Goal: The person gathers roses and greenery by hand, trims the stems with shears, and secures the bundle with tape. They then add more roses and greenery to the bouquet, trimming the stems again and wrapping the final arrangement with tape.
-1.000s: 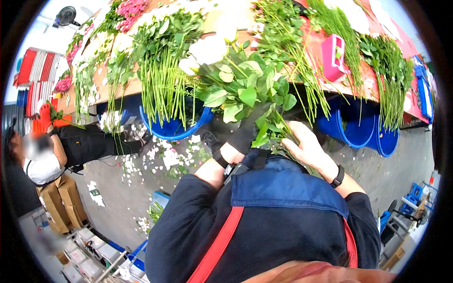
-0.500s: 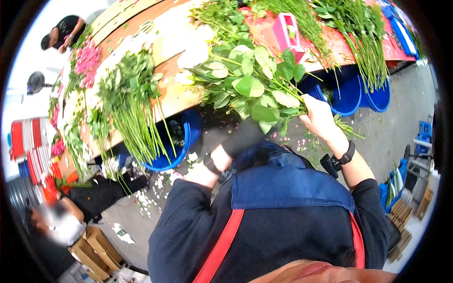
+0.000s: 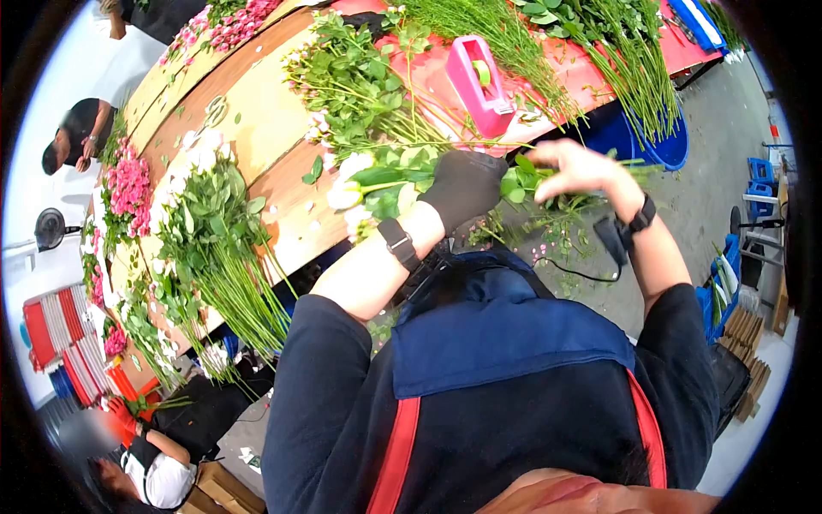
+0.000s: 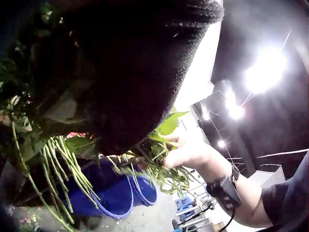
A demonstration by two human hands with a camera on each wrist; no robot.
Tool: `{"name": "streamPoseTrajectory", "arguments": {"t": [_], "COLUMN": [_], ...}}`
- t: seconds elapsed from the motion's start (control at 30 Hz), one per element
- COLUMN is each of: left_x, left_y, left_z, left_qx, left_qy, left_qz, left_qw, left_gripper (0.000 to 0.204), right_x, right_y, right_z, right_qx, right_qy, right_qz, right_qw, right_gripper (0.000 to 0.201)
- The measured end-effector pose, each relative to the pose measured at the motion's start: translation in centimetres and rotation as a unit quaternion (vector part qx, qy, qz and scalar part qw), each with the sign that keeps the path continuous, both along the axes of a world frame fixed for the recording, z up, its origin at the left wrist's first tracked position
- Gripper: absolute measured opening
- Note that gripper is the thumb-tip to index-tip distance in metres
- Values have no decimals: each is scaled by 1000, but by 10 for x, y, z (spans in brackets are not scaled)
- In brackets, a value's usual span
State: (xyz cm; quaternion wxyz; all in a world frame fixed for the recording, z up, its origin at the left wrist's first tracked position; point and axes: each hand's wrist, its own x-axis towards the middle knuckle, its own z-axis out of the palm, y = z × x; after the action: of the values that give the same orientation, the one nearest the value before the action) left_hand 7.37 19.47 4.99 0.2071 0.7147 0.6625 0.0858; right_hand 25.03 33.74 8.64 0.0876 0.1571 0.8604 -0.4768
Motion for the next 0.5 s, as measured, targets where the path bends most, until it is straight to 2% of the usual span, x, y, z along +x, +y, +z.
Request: {"name": "streamPoseTrajectory", "arguments": {"t": [0.03, 0.1, 0.13, 0.17, 0.23, 0.27, 0.37, 0.4, 0.43, 0.5], "left_x": [0, -4, -7, -7, -4, -3, -3, -7, -12, -12], "left_y": [6, 18, 27, 36, 50, 56, 71, 76, 86, 81], "left_z": [-4, -16, -15, -22, -38, -38, -30, -24, -38, -34], "left_qx": [16, 44, 8, 14, 23, 0, -57, -94, -120, -100], "left_qy": [-16, -49, -50, -48, -43, -53, -82, -114, -152, -388], "left_qz": [9, 32, 30, 44, 71, 82, 141, 131, 113, 175], "left_qw": [1000, 997, 998, 998, 996, 995, 985, 980, 975, 899], "left_gripper": [28, 30, 38, 34, 26, 33, 42, 47, 46, 44], "right_x": [-8, -41, -56, -69, -87, -92, -71, -50, -27, 7], "right_y": [12, 57, 70, 79, 89, 84, 56, 39, 24, 13], "right_z": [-7, -31, -43, -57, -91, -77, -37, -22, -12, -36], "right_qx": [-99, -24, 40, 104, 193, 124, 69, 45, 21, 14], "right_qy": [74, 35, -31, -95, -96, -114, 41, 50, 59, 9], "right_qz": [-57, -196, -194, -189, -129, -187, -191, -191, -191, -207], "right_qw": [991, 980, 980, 972, 968, 968, 978, 979, 980, 978], "right_gripper": [44, 39, 37, 36, 30, 27, 22, 20, 19, 19]}}
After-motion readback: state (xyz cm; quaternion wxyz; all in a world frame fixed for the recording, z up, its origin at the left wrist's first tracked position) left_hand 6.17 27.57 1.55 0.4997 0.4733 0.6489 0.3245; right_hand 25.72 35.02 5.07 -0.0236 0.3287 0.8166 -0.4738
